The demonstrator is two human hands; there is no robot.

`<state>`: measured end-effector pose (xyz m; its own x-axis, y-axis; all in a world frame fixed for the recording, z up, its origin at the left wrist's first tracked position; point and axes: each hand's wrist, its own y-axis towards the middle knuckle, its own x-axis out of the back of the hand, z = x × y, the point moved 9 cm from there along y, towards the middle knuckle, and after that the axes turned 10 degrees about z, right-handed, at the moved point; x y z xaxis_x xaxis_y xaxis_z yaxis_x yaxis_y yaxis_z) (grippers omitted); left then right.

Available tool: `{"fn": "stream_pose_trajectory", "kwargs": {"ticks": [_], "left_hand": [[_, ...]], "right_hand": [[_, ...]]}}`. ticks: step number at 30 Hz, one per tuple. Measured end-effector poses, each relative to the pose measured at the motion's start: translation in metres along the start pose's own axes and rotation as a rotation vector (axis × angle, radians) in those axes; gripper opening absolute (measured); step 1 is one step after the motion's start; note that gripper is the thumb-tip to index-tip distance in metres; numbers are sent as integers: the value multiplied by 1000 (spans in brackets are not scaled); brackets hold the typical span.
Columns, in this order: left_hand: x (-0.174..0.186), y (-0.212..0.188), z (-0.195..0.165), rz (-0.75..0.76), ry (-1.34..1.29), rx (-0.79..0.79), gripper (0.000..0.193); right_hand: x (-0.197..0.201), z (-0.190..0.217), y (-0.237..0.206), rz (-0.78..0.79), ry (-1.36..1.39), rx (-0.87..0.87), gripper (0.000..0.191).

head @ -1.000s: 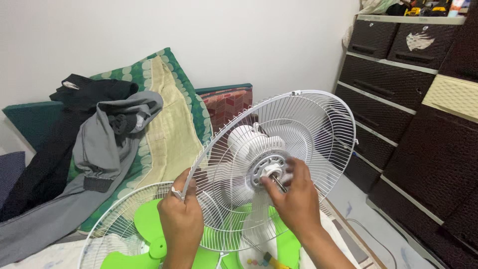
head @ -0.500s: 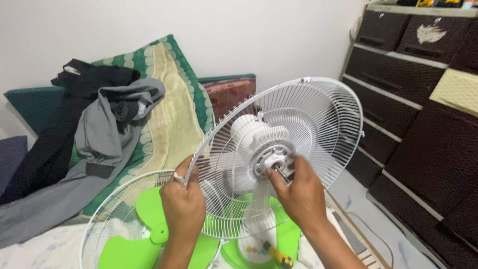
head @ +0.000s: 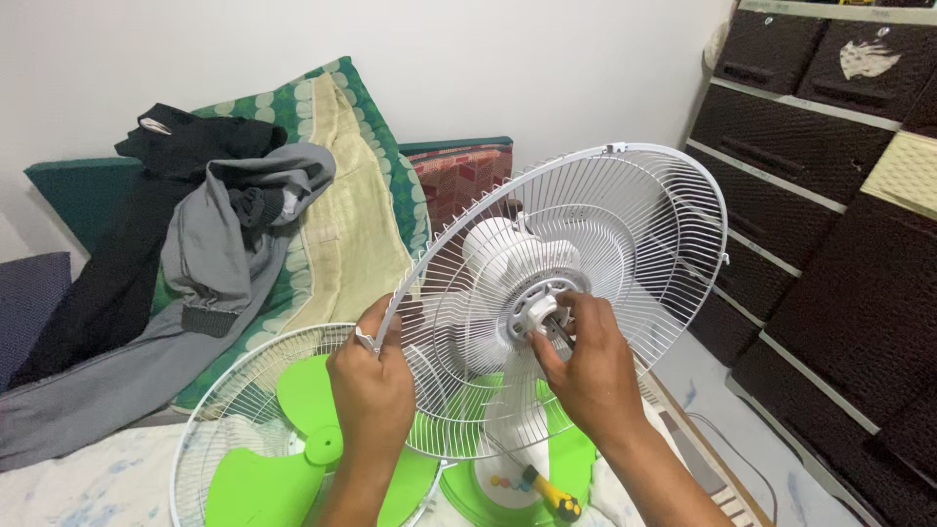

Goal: The person assembles a small electric fan by first tightening the motor housing with a screwdriver, then attaching the front wire cage, securing the central hub nut, and finally mounting the green fan blade onto the motor shaft.

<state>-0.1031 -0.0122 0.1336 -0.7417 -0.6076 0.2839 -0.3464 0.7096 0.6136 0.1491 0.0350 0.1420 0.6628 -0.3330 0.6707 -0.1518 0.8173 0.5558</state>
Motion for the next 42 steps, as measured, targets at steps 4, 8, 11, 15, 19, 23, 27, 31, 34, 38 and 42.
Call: {"fn": "stream_pose_trajectory", "kwargs": {"ticks": [4,8,11,15,19,23,27,31,34,38,42], "left_hand": [[1,0,-2,-26,-3,-31,26],[-1,-2,2,4,-30,21,27],[-2,-1,4,9,-33,37,27],[0,-2,-2,-24,-31,-58,25],[0,-1,-3,-21,-11,-67,25],[-3,0,5,8,-2,38,26],[0,0,0,-13,-25,-3,26],[1,-1,-1,-9,-34,-10,26],[1,-1,-1,-21,-42,-5,26],[-2,0,4,4,-24,40,26],[0,-1,1,-22,-14,-29,25]], "right_hand": [[0,-1,2,-2,4,-30,54],[1,3,-1,-26,-18,13,56],[2,3,-1,-36,-1,35,55],[0,-3,1,-8,-24,-16,53],[1,-2,1,-14,-16,-19,52],[1,-2,1,-7,0,-35,51],[0,-4,2,11,-24,-55,49],[-2,-10,1,15,-4,-89,49],[-5,-17,2,29,15,-138,46],[-5,-27,2,43,48,-247,43],[7,-5,-3,-80,-34,-82,60]]}}
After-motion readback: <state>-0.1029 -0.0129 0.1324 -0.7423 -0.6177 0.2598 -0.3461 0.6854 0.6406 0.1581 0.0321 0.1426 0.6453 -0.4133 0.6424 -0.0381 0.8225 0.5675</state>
